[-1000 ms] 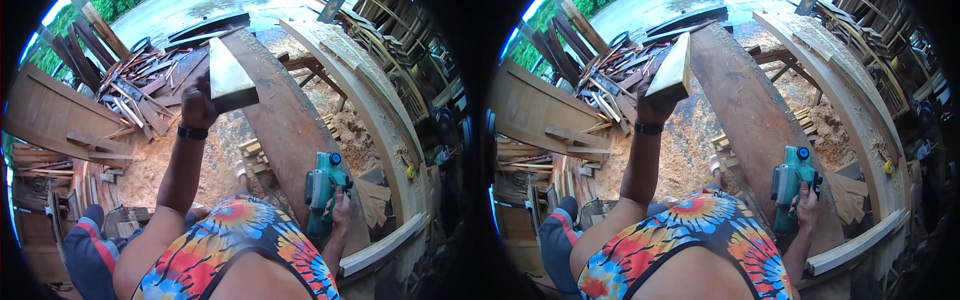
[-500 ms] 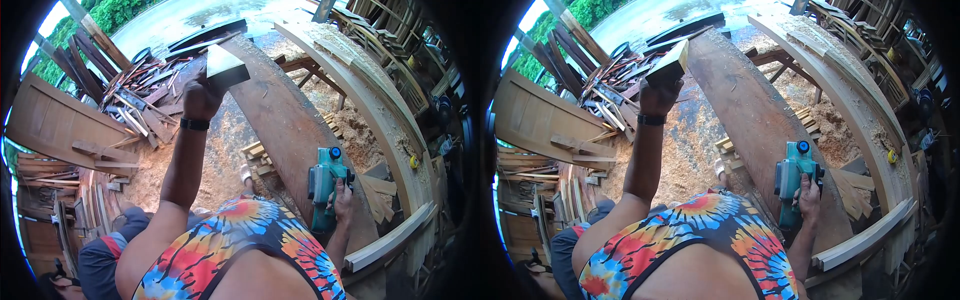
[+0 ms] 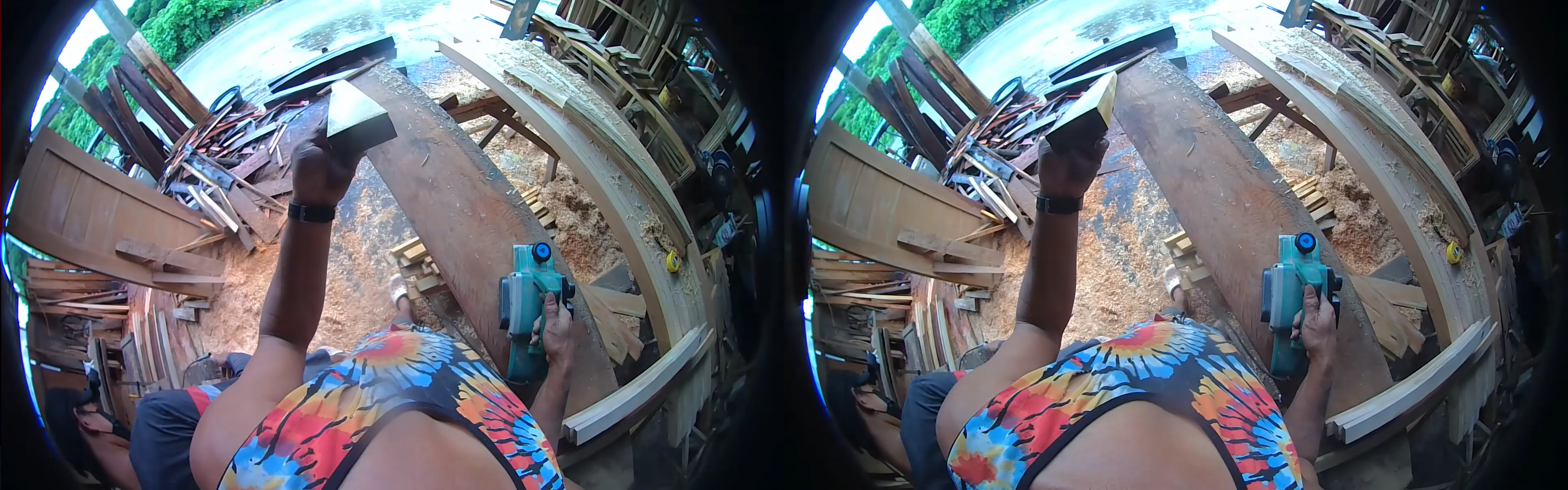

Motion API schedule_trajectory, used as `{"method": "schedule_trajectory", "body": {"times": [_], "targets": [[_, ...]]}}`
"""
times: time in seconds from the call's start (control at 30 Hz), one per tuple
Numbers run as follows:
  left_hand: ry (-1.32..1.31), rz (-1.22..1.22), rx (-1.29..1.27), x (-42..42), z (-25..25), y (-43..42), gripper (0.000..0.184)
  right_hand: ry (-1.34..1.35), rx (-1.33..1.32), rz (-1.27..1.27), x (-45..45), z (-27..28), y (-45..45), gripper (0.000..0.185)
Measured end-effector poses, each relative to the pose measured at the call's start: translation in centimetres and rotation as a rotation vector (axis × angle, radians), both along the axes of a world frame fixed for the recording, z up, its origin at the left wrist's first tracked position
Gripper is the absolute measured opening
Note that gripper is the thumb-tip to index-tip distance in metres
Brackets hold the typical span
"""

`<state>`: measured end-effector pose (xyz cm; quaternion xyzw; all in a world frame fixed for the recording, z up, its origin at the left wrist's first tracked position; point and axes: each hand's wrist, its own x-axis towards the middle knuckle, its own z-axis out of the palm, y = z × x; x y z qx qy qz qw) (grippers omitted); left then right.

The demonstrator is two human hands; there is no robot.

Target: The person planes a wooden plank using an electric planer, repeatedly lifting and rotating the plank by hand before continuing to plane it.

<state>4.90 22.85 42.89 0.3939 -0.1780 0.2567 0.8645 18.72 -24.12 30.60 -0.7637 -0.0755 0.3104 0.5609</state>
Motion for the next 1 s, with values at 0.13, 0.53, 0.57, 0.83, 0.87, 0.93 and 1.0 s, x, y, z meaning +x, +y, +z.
{"method": "schedule_trajectory", "body": {"times": [0.13,0.53,0.57,0.83,0.87,0.93,1.0], "targets": [[0.087,0.061,-0.102,0.5,0.1,0.2,0.038,0.004,0.005,-0.002,0.3,-0.8,-0.4,0.061],[0.297,0.273,-0.196,4.0,2.3,-2.6,0.029,-0.003,-0.016,0.030,0.6,-0.2,-0.4,0.073],[0.309,0.281,-0.193,4.1,2.4,-2.6,0.029,-0.002,-0.010,0.031,0.6,-0.1,-0.4,0.074],[0.296,0.292,-0.167,4.2,2.8,-3.1,0.036,0.010,0.011,0.030,0.8,-0.2,-0.7,0.074],[0.324,0.317,-0.147,4.2,2.9,-3.1,0.037,0.013,0.008,0.033,0.8,-0.3,-0.7,0.074],[0.380,0.366,-0.107,4.1,3.1,-3.3,0.039,0.011,0.002,0.037,0.8,-0.2,-0.7,0.074],[0.402,0.404,-0.098,4.1,3.4,-3.6,0.039,0.002,-0.004,0.039,0.8,0.0,-0.7,0.074]]}}
